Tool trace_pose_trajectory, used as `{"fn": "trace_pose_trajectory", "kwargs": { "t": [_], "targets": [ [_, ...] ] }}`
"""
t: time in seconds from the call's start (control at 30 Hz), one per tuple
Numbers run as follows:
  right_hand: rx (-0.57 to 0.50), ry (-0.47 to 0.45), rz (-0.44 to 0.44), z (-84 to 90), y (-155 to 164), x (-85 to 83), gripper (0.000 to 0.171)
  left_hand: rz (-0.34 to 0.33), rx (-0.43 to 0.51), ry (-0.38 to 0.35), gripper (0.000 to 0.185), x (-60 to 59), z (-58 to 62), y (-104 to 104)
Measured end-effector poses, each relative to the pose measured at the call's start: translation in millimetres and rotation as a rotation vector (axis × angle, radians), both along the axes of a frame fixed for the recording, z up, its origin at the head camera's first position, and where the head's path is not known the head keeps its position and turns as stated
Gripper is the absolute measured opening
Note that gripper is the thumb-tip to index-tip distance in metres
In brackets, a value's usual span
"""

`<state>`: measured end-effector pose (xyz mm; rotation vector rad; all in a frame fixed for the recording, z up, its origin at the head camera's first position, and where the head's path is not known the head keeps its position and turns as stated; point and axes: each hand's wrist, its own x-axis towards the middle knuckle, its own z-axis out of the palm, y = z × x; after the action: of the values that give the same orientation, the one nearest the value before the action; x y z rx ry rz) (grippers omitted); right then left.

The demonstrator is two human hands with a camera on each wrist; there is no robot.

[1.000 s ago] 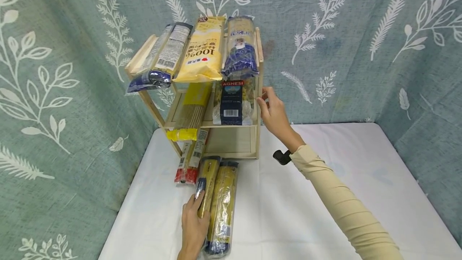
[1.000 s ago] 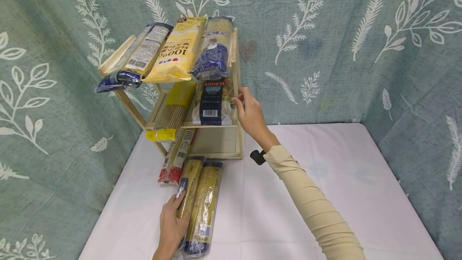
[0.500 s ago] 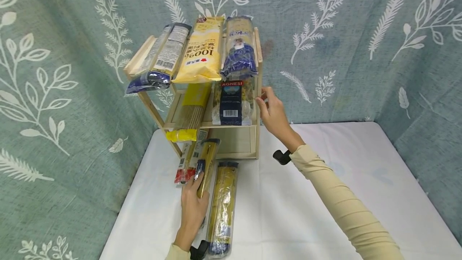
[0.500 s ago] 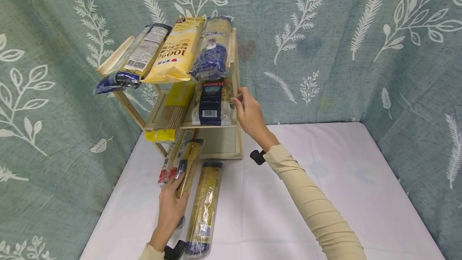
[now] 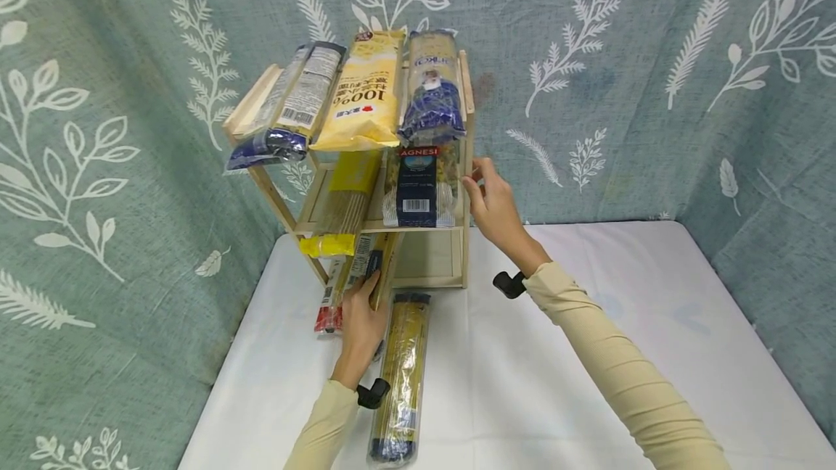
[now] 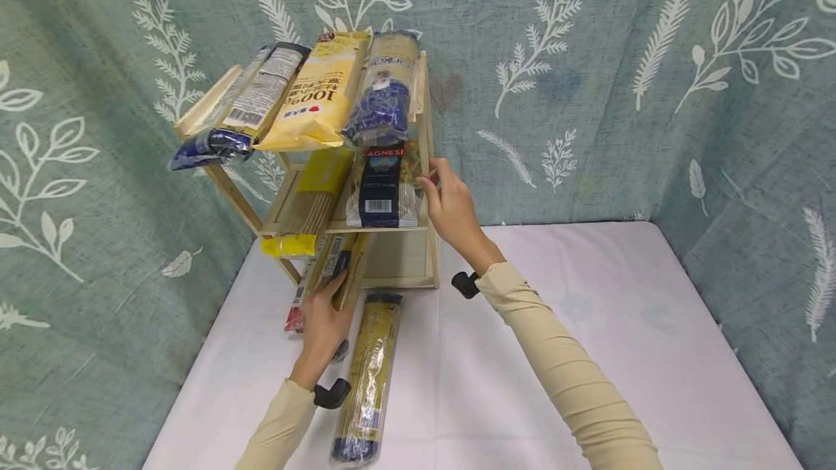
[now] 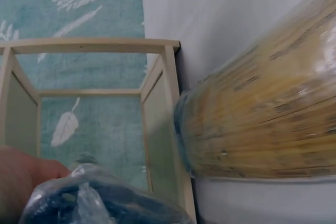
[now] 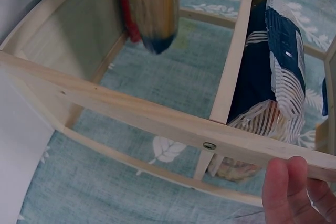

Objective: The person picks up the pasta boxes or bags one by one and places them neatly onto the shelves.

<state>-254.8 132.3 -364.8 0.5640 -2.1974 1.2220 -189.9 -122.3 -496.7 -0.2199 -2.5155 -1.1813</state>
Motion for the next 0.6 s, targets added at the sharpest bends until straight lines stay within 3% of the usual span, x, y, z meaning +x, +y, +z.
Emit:
{"fn": "trace_pose_trajectory", "kwargs": {
  "t": [0.2,0.33,0.6],
  "targets": [
    [-0.002,0.005,-0.002,0.2,0,-0.4,0.025,-0.016,0.014,-0.072,0.05,-25.5,-3.4,7],
    [-0.003,0.01,-0.004,1.1,-1,-0.2,0.024,-0.013,0.0,-0.081,0.052,-40.8,-7.7,9],
    [0.004,-0.004,-0.01,2.3,-1,0.2,0.024,0.011,0.008,-0.148,0.052,-65.3,-17.0,12]
  ]
}}
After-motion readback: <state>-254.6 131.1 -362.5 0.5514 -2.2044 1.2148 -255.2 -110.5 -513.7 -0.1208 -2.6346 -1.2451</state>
